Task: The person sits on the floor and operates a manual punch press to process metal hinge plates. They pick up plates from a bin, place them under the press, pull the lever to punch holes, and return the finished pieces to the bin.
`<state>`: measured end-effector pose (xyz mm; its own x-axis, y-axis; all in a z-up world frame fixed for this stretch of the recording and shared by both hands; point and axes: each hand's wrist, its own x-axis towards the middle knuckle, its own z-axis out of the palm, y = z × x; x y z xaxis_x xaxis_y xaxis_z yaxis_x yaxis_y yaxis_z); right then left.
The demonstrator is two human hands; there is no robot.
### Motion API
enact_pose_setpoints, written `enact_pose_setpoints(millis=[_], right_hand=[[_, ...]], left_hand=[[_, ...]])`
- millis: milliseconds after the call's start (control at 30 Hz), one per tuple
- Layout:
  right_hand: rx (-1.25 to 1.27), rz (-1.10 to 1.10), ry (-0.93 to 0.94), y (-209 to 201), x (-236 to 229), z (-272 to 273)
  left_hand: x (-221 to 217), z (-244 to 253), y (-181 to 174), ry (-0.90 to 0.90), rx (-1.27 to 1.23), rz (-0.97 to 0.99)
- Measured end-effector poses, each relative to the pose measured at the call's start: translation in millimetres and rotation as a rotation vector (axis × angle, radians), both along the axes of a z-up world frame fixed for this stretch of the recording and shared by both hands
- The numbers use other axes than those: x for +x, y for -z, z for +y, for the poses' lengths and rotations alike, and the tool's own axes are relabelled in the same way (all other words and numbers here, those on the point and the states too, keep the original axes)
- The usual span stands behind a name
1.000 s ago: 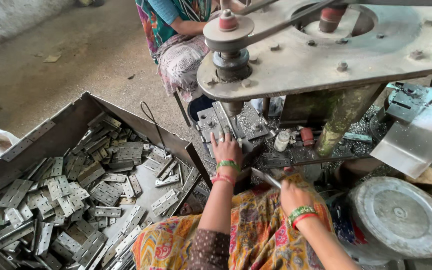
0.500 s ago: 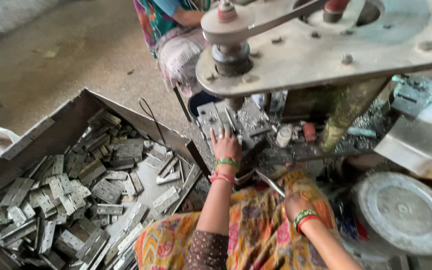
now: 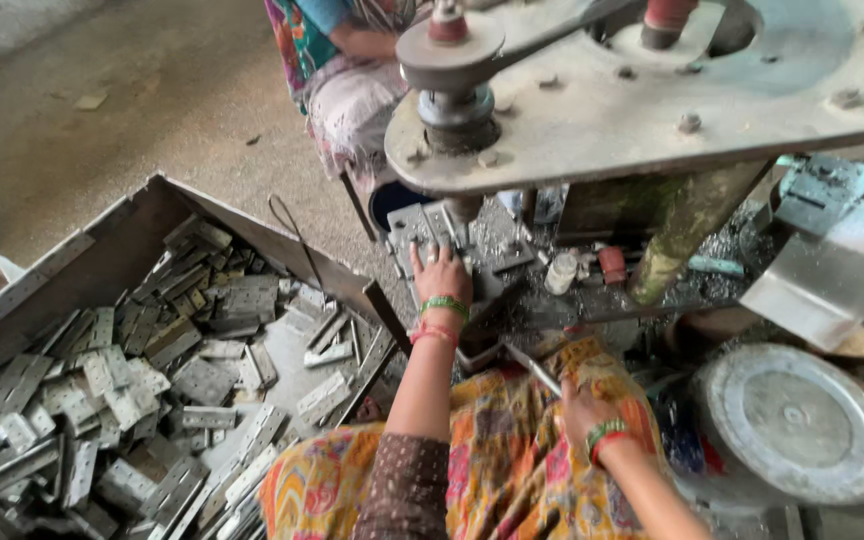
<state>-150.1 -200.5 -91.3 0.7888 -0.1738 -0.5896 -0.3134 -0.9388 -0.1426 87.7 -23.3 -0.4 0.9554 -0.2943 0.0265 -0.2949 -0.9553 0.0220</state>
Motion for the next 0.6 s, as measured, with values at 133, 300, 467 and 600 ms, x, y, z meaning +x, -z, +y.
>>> enact_pose_setpoints(millis=[133,300,467,600], right_hand=[[-0.107,-0.352,-0.024,-30.7,15.2,8.6],[-0.112,-0.749,0.107,-70.6,12.8,31.3],[-0.074,-0.992,0.123,-75.6,19.7,39.3],[-0.092,-1.146,0.149,-64.3,9.4,36.1]], left_hand=[[6.1,4.4,-18.8,0.024,0.043,-0.024],[-49.4,4.1,-11.4,0.125,0.091,0.001],[-122.6,5.4,16.1,0.093,0.025,-0.366],[-121.8,21.7,28.3,0.254,-0.297,-0.513]])
